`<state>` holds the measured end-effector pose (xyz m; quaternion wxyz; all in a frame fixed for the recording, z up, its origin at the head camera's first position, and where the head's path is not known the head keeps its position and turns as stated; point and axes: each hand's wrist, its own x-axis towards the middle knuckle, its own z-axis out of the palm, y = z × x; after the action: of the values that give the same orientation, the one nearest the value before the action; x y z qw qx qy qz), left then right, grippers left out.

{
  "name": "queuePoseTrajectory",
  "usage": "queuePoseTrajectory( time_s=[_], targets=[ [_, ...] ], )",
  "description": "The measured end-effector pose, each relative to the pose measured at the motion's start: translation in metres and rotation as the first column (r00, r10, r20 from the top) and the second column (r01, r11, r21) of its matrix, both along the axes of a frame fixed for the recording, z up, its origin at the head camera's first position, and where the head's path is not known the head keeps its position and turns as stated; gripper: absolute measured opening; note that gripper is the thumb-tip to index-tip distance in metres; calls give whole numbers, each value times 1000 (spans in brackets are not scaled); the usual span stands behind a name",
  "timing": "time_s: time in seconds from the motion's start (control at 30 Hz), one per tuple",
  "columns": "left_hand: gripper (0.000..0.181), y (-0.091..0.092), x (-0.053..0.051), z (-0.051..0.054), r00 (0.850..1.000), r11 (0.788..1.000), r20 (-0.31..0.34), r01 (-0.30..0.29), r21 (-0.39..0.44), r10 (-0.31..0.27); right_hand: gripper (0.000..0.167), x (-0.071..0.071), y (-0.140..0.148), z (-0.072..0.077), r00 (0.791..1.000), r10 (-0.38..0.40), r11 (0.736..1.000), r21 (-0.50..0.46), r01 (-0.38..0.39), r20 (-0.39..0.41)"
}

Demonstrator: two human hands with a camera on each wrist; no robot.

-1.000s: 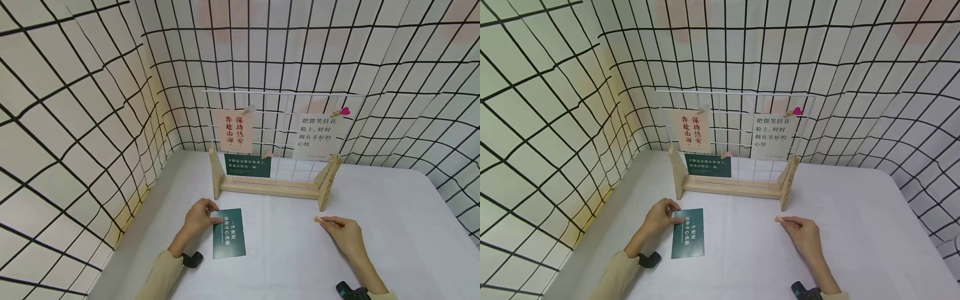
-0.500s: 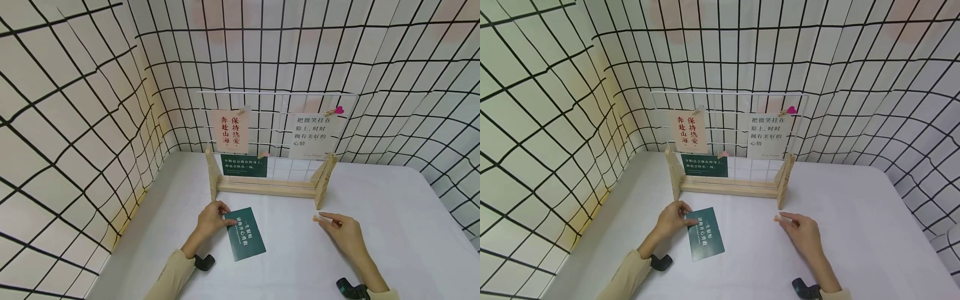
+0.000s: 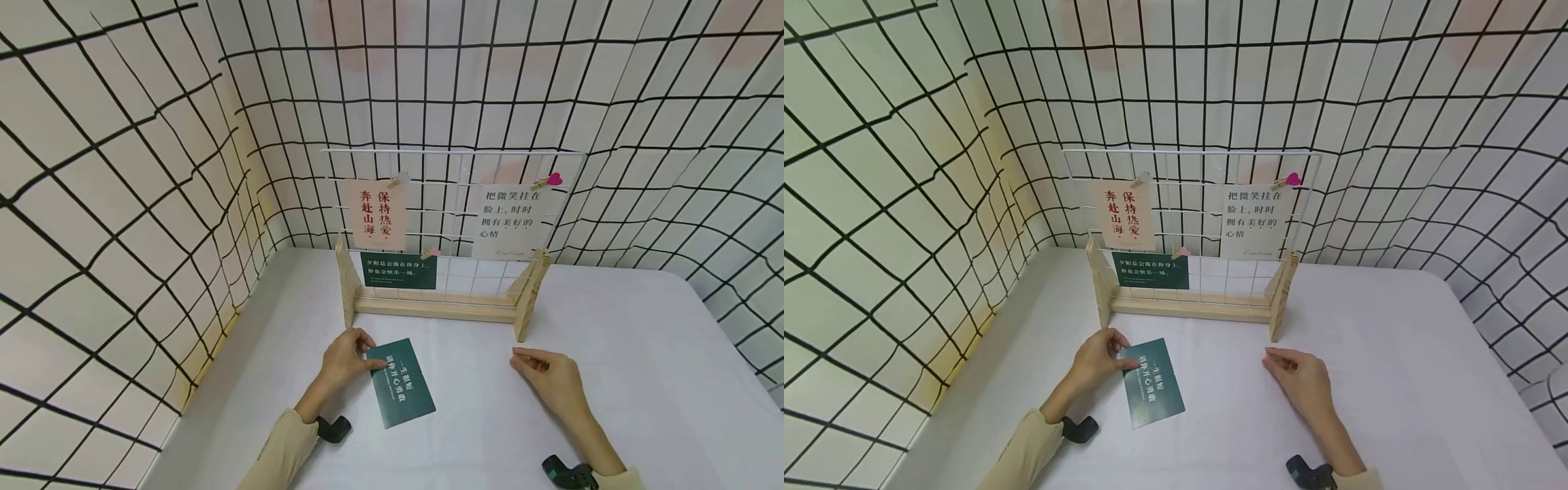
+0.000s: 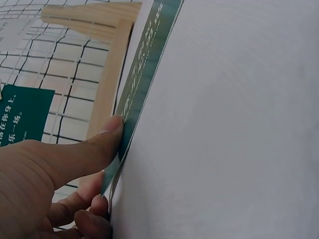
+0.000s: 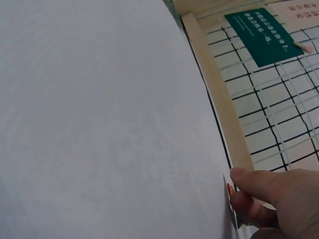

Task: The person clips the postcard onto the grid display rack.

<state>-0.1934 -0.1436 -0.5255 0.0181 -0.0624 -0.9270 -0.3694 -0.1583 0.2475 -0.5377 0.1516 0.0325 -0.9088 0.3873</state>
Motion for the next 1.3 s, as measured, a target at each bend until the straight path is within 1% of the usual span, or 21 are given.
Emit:
queuePoseTrajectory(
  time_s=[0.13, 0.2, 0.27, 0.33, 0.43, 0.5, 0.57, 0.77, 0.87, 0.97, 1.1, 1.2, 1.3],
  targets=[
    [41, 0, 0, -1, 1000, 1000, -1, -1, 11, 1, 21, 0, 0, -1, 999, -20, 1000, -14, 20, -36],
    [39, -2, 0, -1, 1000, 1000, 5, 6, 21, -6, 19, -1, -1, -1, 999, -38, 999, -17, 38, -37],
    [34, -4, -1, -1, 1000, 999, 25, 17, 49, -19, 15, -1, -1, -2, 998, -52, 999, -11, 52, -32],
    [28, -7, -1, -1, 997, 995, 67, 27, 100, -34, 12, -1, -1, -3, 998, -58, 998, -1, 58, -30],
    [18, -13, -3, 0, 989, 983, 136, 41, 179, -66, 10, -1, -1, -4, 998, -56, 998, -5, 56, -35],
    [14, -16, -4, 1, 982, 976, 172, 46, 213, -84, 10, -1, -1, -4, 998, -49, 999, -17, 48, -38],
    [12, -17, -5, 1, 977, 972, 187, 55, 226, -99, 10, 0, -1, -4, 999, -42, 998, -44, 40, -29],
    [12, -17, -5, 3, 974, 970, 197, 64, 235, -112, 15, 1, 2, -2, 997, -24, 989, -146, 34, 68],
    [13, -16, -4, 4, 974, 971, 198, 60, 231, -107, 18, 2, 6, -2, 995, -16, 986, -166, 33, 104],
    [13, -16, -5, 4, 975, 973, 198, 59, 224, -105, 18, 2, 11, -3, 995, -5, 986, -167, 21, 98],
    [14, -16, -5, 2, 976, 974, 189, 62, 219, -104, 23, 2, 14, -5, 995, -36, 989, -143, 49, 90],
    [14, -17, -5, 2, 976, 974, 191, 58, 220, -101, 27, 2, 15, -3, 992, -70, 988, -130, 83, 107],
    [14, -17, -4, 2, 976, 973, 193, 57, 222, -101, 24, 2, 17, -3, 991, -76, 988, -125, 89, 110]
  ],
)
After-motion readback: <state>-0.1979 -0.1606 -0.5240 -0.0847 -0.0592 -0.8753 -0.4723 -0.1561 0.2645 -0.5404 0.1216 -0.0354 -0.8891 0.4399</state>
